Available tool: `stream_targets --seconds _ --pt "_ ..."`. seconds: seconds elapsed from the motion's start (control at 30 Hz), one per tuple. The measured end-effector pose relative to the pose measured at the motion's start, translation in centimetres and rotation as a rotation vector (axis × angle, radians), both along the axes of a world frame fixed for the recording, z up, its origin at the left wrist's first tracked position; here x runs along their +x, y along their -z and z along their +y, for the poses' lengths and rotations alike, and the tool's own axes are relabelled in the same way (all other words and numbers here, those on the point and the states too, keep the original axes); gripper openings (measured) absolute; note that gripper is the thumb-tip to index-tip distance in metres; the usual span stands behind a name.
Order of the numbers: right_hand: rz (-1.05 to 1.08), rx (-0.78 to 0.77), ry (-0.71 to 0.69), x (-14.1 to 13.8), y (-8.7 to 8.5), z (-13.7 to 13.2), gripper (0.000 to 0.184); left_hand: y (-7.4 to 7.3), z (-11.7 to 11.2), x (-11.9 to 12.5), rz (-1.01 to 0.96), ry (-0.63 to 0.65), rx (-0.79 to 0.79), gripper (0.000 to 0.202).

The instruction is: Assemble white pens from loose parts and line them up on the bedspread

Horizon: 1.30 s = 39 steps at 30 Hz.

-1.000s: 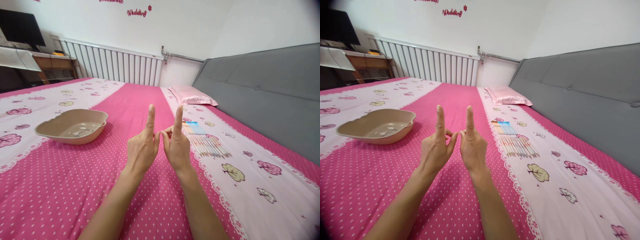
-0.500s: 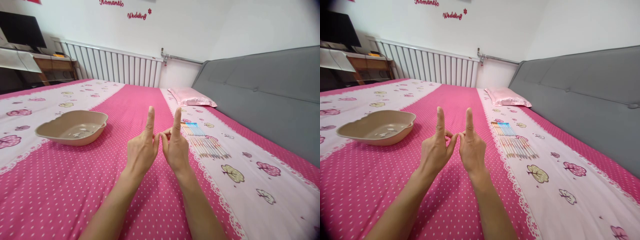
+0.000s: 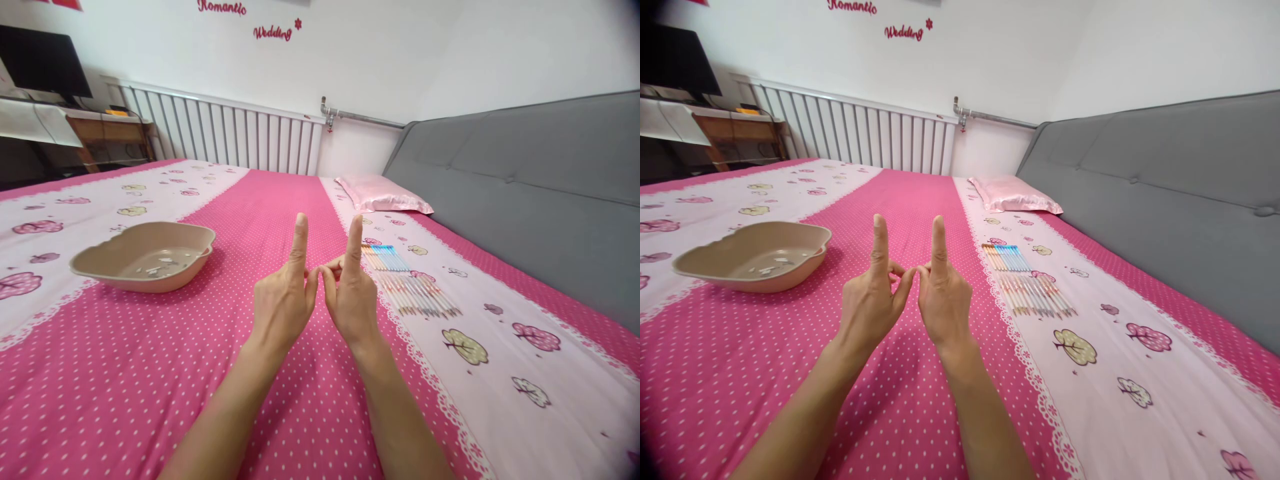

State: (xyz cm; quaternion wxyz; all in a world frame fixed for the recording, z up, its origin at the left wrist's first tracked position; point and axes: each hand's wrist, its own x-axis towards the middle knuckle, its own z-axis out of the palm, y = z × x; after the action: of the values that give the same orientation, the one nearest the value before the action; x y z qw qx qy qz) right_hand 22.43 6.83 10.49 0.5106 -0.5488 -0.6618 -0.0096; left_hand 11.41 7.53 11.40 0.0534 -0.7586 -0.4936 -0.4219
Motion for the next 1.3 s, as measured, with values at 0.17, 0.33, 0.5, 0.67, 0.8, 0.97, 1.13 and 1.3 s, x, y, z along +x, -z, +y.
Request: stream_targets --seconds 0.17,0.33,0.5,0.67,0.8,0.97,1.13,1.3 --pt "-0.003 0.035 0.013 0.0 0.0 0.0 0.069 0.2 0.1 0.0 -0.001 0.012 0.014 0.068" --pt "-0.002 0.043 0.002 0.1 -0.1 -0.1 0.071 0.1 0.1 0.0 -0.002 0.02 0.025 0.069" --pt "0.031 0.034 -0.017 0.2 -0.2 -0.1 0.071 -0.4 -0.2 -0.1 -0.037 0.019 0.037 0.075" --pt "0.096 -0.03 -0.023 0.6 -0.2 0.4 0.077 -0.7 0.1 -0.4 -0.027 -0.027 0.019 0.075" --pt "0.116 -0.161 0.1 1.5 0.6 1.4 0.082 -0.6 0.8 -0.7 0.014 -0.075 -0.032 0.074" --pt "0.068 -0.359 0.267 2.9 2.1 2.9 0.08 0.9 2.7 -0.9 0.133 -0.104 -0.189 0.053" --pt "0.015 -0.527 0.427 4.4 4.2 4.4 0.076 4.3 5.0 -0.7 0.299 -0.062 -0.391 0.042" --pt "0.009 -0.604 0.561 4.8 6.5 5.6 0.075 6.7 5.9 -0.6 0.381 0.038 -0.476 0.04"
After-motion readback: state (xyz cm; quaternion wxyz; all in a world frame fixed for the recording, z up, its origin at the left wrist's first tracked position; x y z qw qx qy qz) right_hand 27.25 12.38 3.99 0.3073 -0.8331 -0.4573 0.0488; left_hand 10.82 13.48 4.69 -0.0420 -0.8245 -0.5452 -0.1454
